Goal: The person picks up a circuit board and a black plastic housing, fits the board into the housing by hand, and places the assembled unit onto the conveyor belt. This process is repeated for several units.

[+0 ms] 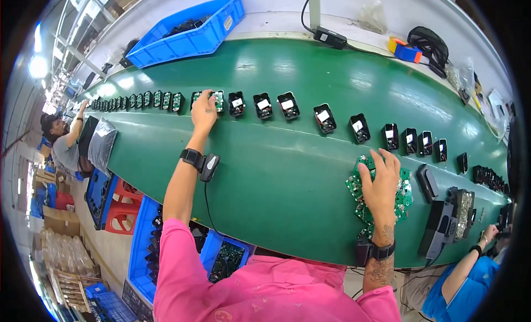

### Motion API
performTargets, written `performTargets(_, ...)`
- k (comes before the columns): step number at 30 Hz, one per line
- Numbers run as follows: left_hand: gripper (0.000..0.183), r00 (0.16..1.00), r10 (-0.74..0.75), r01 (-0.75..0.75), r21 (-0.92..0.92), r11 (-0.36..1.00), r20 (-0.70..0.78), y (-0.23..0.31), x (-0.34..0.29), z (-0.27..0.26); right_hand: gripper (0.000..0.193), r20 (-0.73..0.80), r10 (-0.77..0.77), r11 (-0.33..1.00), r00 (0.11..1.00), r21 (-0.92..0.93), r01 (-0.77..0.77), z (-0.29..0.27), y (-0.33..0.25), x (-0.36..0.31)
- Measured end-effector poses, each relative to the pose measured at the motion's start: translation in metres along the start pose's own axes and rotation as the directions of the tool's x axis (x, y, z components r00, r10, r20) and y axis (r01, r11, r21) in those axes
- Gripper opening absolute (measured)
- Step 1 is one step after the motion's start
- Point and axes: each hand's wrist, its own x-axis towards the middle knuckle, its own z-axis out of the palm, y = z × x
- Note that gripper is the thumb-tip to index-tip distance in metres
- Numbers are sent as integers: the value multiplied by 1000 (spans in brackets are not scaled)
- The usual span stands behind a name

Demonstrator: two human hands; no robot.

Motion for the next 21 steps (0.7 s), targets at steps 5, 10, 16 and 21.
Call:
performTargets(5, 43, 982, 147, -185, 463, 867, 118, 52, -9, -23, 39, -60, 47, 995, 997, -85, -52, -9, 17, 1)
performTargets(10, 68, 814, 446, -537, 189, 822, 373, 84, -22, -33, 51, 94, -51, 996, 994, -71, 58, -15, 9, 4)
performTargets(16, 71, 831, 428, -496, 123, 860, 355, 109, -34, -28, 50, 106, -58, 998, 993, -7, 59, -8, 10, -3)
performTargets(21, 62, 892, 313, 0, -691, 722, 327, 135, -95, -34, 36, 162, -98, 984, 982, 165, 71, -15, -9, -1)
